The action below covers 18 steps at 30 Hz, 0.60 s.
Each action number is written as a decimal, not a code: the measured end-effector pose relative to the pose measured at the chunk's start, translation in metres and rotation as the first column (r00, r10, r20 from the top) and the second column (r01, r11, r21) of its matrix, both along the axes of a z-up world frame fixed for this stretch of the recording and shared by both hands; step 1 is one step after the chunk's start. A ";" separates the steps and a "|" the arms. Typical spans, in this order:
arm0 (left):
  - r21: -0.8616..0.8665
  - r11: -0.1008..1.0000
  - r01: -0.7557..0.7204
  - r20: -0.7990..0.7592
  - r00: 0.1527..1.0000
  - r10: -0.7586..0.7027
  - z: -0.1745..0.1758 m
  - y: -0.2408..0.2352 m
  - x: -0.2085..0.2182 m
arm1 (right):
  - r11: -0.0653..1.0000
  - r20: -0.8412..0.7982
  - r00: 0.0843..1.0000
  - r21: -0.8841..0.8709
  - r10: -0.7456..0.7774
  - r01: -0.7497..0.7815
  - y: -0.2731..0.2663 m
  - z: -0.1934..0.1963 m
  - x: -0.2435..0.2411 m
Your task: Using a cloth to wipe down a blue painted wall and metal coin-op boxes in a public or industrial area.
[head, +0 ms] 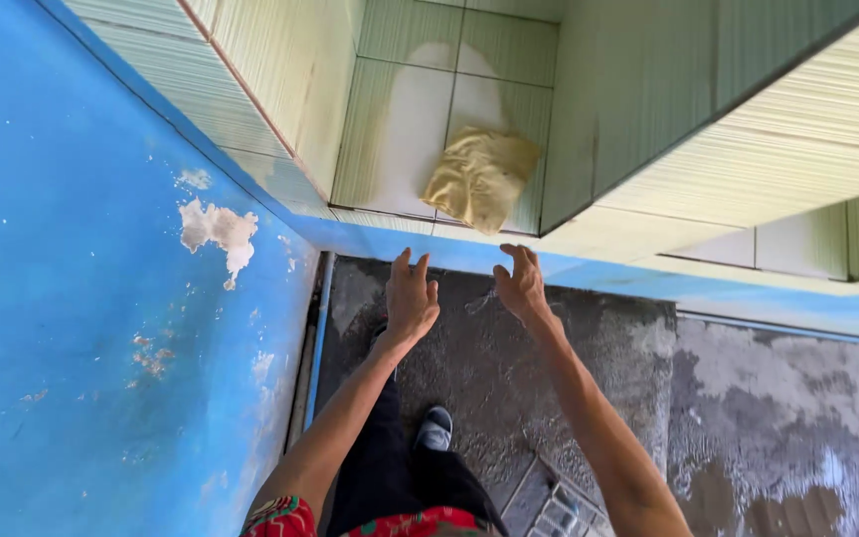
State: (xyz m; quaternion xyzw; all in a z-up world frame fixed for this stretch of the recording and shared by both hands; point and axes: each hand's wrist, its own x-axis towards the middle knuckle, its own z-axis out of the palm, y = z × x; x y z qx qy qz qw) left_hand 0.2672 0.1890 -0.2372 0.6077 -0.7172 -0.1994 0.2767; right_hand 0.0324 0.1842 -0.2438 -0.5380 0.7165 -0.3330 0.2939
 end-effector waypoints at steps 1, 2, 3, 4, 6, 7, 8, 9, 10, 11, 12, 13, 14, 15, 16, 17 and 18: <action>-0.043 0.998 0.034 0.004 0.999 -0.034 0.003 -0.003 0.001 | 0.989 -0.124 0.991 -0.133 0.047 -0.063 -0.014 -0.010 -0.004; -0.086 0.994 0.068 0.010 0.998 -0.068 0.004 -0.006 0.001 | 0.956 -0.251 0.965 -0.255 0.076 -0.142 -0.030 -0.021 -0.008; -0.089 0.994 0.064 0.010 0.998 -0.063 0.002 -0.017 0.000 | 0.955 -0.251 0.965 -0.258 0.079 -0.146 -0.048 -0.018 -0.009; -0.156 0.985 0.077 0.007 0.997 -0.077 -0.001 -0.028 -0.001 | 0.928 -0.292 0.954 -0.330 0.073 -0.172 -0.066 -0.017 -0.011; -0.217 0.972 0.091 0.009 0.996 -0.091 -0.006 -0.048 -0.004 | 0.898 -0.329 0.942 -0.393 0.065 -0.199 -0.092 -0.011 -0.010; -0.263 0.960 0.096 0.002 0.995 -0.099 -0.004 -0.061 -0.006 | 0.893 -0.338 0.939 -0.402 0.062 -0.204 -0.107 -0.004 -0.009; -0.309 0.946 0.100 -0.004 0.994 -0.106 -0.002 -0.075 -0.008 | 0.888 -0.347 0.936 -0.411 0.059 -0.209 -0.121 0.004 -0.007; -0.315 0.944 0.101 -0.001 0.994 -0.107 -0.005 -0.089 -0.012 | 0.885 -0.345 0.937 -0.417 0.057 -0.207 -0.132 0.000 -0.004; -0.344 0.932 0.117 0.005 0.992 -0.123 -0.007 -0.105 -0.016 | 0.891 -0.361 0.931 -0.406 0.047 -0.203 -0.144 -0.005 -0.002; -0.371 0.919 0.135 0.010 0.990 -0.142 -0.009 -0.121 -0.022 | 0.899 -0.378 0.925 -0.392 0.036 -0.195 -0.155 -0.009 -0.002; -0.375 0.917 0.139 0.013 0.989 -0.145 -0.011 -0.141 -0.027 | 0.898 -0.377 0.926 -0.396 0.032 -0.192 -0.165 -0.010 0.002; -0.398 0.902 0.169 0.022 0.984 -0.175 -0.017 -0.157 -0.033 | 0.912 -0.394 0.919 -0.370 0.020 -0.178 -0.170 -0.015 0.006; -0.421 0.885 0.199 0.031 0.978 -0.206 -0.024 -0.172 -0.038 | 0.924 -0.412 0.911 -0.344 0.009 -0.165 -0.176 -0.021 0.010; -0.417 0.886 0.205 0.033 0.977 -0.211 -0.030 -0.184 -0.044 | 0.927 -0.409 0.912 -0.340 0.006 -0.159 -0.182 -0.041 0.011; -0.430 0.870 0.243 0.055 0.968 -0.244 -0.036 -0.197 -0.050 | 0.929 -0.475 0.880 -0.336 -0.022 -0.158 -0.189 -0.060 0.013; -0.442 0.852 0.281 0.078 0.958 -0.275 -0.043 -0.211 -0.056 | 0.930 -0.539 0.841 -0.331 -0.050 -0.157 -0.198 -0.080 0.014; -0.439 0.852 0.285 0.079 0.957 -0.280 -0.052 -0.224 -0.060 | 0.932 -0.537 0.842 -0.328 -0.052 -0.152 -0.200 -0.082 0.020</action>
